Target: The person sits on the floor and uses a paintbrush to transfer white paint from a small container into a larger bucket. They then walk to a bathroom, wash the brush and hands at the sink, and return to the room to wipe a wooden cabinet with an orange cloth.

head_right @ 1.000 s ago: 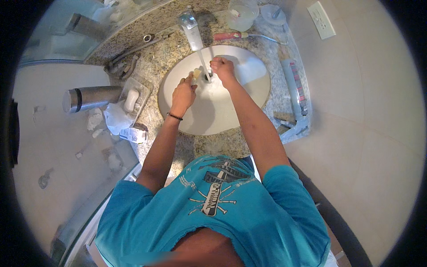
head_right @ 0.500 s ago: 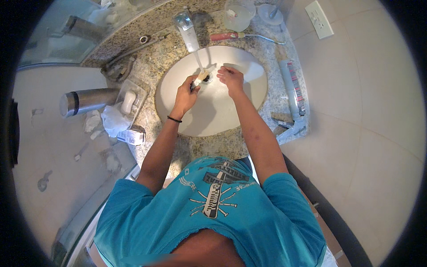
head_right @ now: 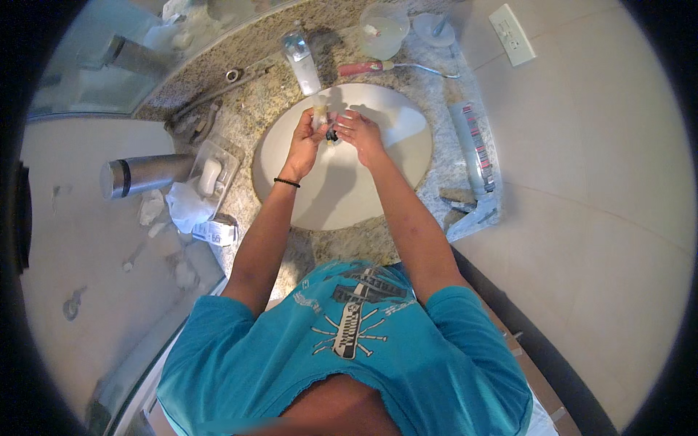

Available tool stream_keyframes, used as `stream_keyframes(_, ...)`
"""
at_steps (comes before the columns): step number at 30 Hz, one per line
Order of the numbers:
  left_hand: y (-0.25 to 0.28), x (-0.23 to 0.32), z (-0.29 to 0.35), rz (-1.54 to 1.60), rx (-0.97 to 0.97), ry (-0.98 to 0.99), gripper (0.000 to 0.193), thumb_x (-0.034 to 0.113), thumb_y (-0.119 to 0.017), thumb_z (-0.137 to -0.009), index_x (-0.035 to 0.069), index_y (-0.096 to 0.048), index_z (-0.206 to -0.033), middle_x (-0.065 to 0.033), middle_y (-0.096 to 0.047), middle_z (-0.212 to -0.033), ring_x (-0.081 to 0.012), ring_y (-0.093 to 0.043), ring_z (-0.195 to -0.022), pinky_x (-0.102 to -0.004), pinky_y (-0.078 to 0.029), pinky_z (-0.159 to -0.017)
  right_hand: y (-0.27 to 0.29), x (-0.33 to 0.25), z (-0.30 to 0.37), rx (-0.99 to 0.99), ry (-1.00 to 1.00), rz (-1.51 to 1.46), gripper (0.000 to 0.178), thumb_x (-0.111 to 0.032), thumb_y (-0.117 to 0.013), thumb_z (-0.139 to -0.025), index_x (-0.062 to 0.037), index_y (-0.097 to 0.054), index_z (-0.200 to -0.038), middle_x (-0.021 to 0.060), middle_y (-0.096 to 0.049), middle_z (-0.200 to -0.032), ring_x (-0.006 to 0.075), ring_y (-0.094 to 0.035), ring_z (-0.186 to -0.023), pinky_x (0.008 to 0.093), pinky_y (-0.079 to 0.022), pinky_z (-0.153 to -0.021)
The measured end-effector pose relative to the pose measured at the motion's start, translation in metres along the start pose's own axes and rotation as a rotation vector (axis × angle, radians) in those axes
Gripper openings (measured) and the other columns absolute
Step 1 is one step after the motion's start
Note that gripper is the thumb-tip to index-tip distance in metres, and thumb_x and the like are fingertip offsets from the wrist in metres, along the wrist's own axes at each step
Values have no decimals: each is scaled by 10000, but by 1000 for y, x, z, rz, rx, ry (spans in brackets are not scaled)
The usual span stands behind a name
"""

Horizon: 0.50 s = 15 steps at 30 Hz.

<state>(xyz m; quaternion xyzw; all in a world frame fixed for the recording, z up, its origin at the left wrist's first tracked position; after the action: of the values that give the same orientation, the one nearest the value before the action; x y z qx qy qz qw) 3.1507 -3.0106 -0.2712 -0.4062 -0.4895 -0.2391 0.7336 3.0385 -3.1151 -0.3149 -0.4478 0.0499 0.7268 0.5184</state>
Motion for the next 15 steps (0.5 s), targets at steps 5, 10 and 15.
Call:
stream_keyframes(5, 2, -14, 7, 492, 33, 236, 335, 129, -497, -1110, 64, -493, -1439, -64, -694, -1190, -154, -661, -1041, -322, -531, -907, 6, 10, -6, 31, -46, 46, 478, -244, -564, -1081, 7, -489, -1481, 160, -687, -1334, 285, -689, -1178, 412, -556, -1034)
stream_keyframes(10, -26, 58, 33, -1085, -59, 46, 340, 252, -608, -1061, 9, -546, -1290, -175, -727, -837, -330, -726, -784, -463, -536, -694, 14, 29, -12, 85, -90, -27, 372, -141, -581, -1068, -40, -543, -1424, 130, -695, -1297, 256, -714, -1096, 383, -581, -968)
stream_keyframes(15, -122, 175, 12, -1442, -23, -332, 302, 190, -664, -968, 7, -586, -1195, -239, -735, -911, -434, -730, -866, -525, -563, -700, -1, 22, -8, -35, -76, -295, 401, -261, -467, -1120, -10, -511, -1430, 156, -647, -1354, 312, -654, -1213, 462, -530, -1074)
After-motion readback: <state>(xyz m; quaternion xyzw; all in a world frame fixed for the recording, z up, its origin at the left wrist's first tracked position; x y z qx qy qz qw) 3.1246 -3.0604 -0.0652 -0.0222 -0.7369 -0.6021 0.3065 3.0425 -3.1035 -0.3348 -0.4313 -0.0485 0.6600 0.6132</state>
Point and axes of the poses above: each hand's wrist, its own z-axis away from the middle knuckle, its own y-axis out of the back of the hand, x = y × z, the point moved 7 cm from there along -z, towards the middle knuckle
